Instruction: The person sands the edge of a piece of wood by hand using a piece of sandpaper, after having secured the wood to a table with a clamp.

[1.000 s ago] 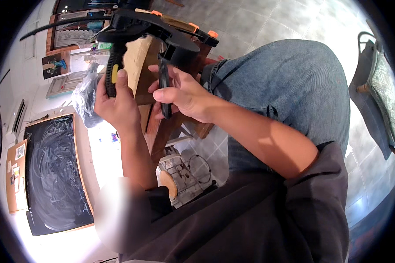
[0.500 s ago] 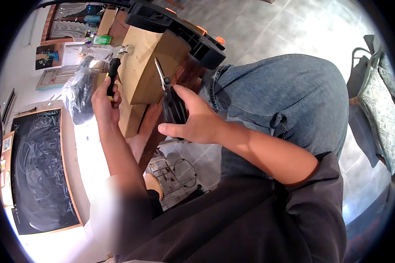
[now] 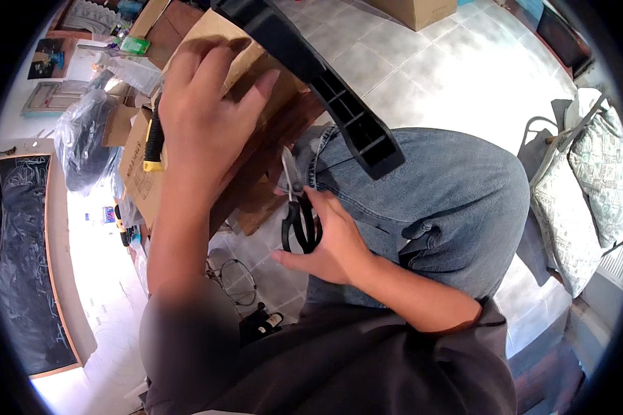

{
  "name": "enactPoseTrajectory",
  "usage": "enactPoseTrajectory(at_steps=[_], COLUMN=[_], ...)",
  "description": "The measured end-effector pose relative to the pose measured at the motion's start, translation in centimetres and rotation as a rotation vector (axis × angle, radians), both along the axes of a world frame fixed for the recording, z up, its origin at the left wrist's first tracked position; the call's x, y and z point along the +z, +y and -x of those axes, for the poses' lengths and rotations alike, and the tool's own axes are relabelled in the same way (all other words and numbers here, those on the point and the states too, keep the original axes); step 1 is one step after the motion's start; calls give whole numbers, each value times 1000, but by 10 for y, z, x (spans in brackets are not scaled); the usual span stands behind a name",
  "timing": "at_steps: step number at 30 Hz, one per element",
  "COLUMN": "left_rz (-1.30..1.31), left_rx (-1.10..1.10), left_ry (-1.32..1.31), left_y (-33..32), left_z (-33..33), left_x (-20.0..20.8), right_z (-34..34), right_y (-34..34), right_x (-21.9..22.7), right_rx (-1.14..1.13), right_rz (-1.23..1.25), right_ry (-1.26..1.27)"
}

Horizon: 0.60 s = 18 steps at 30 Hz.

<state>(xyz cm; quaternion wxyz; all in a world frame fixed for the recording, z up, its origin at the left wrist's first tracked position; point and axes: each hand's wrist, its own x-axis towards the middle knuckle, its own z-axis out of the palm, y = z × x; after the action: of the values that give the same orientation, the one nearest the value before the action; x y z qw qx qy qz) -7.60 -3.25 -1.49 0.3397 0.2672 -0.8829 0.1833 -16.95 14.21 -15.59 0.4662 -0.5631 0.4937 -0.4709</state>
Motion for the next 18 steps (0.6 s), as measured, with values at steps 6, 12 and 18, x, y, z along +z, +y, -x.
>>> enactPoseTrajectory(at_steps=[6,12,18], left_rz=[-59,-17,-584], left_rx=[8,-8,83], left_ry=[-20,-24,239], left_y=[-17,-15,12], left_z=[-2,2,28], left_x=[-9,-8,8], right_z=[3,1,11], right_y=[13,17,14], right_x=[-14,-19,-7], right_rx=[33,2,21], right_rz=[-139,-76,10], right_ry=[-99,-156,-144])
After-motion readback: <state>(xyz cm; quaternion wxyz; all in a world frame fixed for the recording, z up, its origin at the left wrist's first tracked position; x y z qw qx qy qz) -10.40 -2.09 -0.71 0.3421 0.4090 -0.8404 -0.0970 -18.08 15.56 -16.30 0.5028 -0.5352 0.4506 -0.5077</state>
